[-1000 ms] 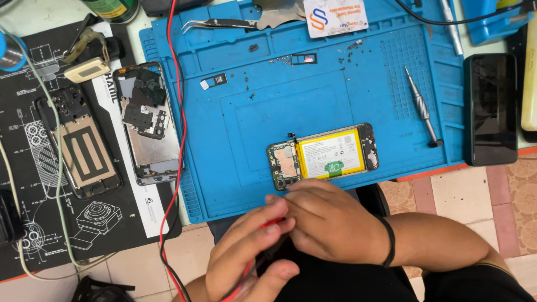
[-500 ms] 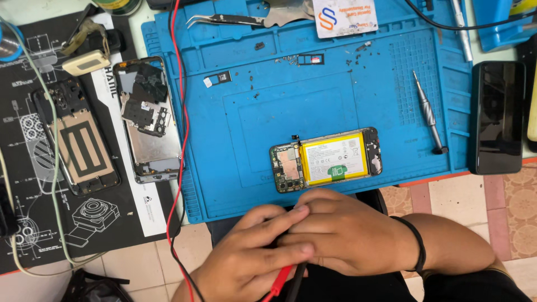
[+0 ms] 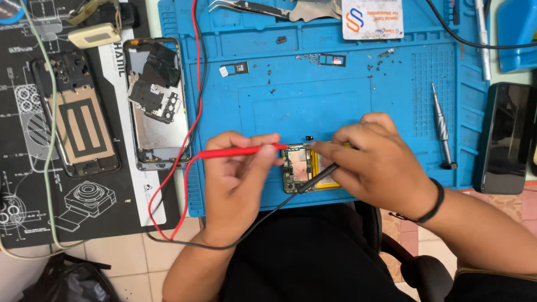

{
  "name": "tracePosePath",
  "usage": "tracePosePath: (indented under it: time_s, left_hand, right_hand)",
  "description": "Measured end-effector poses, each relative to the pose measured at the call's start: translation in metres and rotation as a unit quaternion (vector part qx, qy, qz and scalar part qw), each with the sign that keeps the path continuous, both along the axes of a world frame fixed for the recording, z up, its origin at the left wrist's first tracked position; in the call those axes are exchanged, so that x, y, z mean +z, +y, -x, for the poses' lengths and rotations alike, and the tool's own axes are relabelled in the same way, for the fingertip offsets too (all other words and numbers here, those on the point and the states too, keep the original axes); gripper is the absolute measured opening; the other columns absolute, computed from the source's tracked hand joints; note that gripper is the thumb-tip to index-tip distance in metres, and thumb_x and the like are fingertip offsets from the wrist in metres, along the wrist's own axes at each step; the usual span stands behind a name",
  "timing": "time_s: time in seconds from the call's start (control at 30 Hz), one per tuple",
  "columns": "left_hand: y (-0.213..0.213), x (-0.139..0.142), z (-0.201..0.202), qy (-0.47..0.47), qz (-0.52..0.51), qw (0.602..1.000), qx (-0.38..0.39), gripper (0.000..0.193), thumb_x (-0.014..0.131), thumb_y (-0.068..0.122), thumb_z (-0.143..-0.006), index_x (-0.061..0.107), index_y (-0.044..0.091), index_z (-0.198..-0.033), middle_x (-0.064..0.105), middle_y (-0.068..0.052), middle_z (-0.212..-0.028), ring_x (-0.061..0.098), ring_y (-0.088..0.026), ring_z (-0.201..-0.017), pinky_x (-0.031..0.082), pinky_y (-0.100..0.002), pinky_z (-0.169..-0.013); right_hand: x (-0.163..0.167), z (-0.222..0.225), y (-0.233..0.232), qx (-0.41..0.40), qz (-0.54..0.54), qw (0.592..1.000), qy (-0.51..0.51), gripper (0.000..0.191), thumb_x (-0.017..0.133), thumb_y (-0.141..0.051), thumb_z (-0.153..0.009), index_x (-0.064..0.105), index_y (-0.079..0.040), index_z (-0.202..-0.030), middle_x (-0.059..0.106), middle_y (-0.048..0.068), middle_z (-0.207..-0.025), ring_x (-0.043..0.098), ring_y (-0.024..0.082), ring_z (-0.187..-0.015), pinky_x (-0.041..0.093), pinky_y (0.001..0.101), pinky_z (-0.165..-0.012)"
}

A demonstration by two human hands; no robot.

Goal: The person disassembles a smartphone by prying the screen from the frame, then separates the screen assembly from the main body. They test the battery with a multimeter and apply tape to the battery connector.

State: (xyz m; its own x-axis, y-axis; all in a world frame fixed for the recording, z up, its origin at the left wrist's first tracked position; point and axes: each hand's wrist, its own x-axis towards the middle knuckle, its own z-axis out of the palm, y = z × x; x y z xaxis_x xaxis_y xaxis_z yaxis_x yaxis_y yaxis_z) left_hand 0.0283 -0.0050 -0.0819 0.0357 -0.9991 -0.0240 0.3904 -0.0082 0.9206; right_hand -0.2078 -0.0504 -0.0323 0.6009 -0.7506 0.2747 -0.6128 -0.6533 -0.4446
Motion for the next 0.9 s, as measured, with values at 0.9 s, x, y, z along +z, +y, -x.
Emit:
tracePosePath:
  time_s: [0.9]
  left_hand:
    - [-0.046, -0.001, 0.026, -0.209, -0.009, 0.977, 0.050, 0.029, 0.076, 0.004, -0.098, 0.053, 0.002, -0.116, 0.075, -0.012, -0.112, 0.072, -0.011, -0.101, 0.055, -0.024, -0.082]
  right_hand:
    - [-0.028, -0.017, -0.035, -0.025, -0.023, 0.999, 0.032, 0.038, 0.080, -0.016, -0.076, 0.075, -0.013, -0.114, 0.064, 0.003, -0.095, 0.056, 0.024, -0.083, 0.041, 0.0408, -0.084]
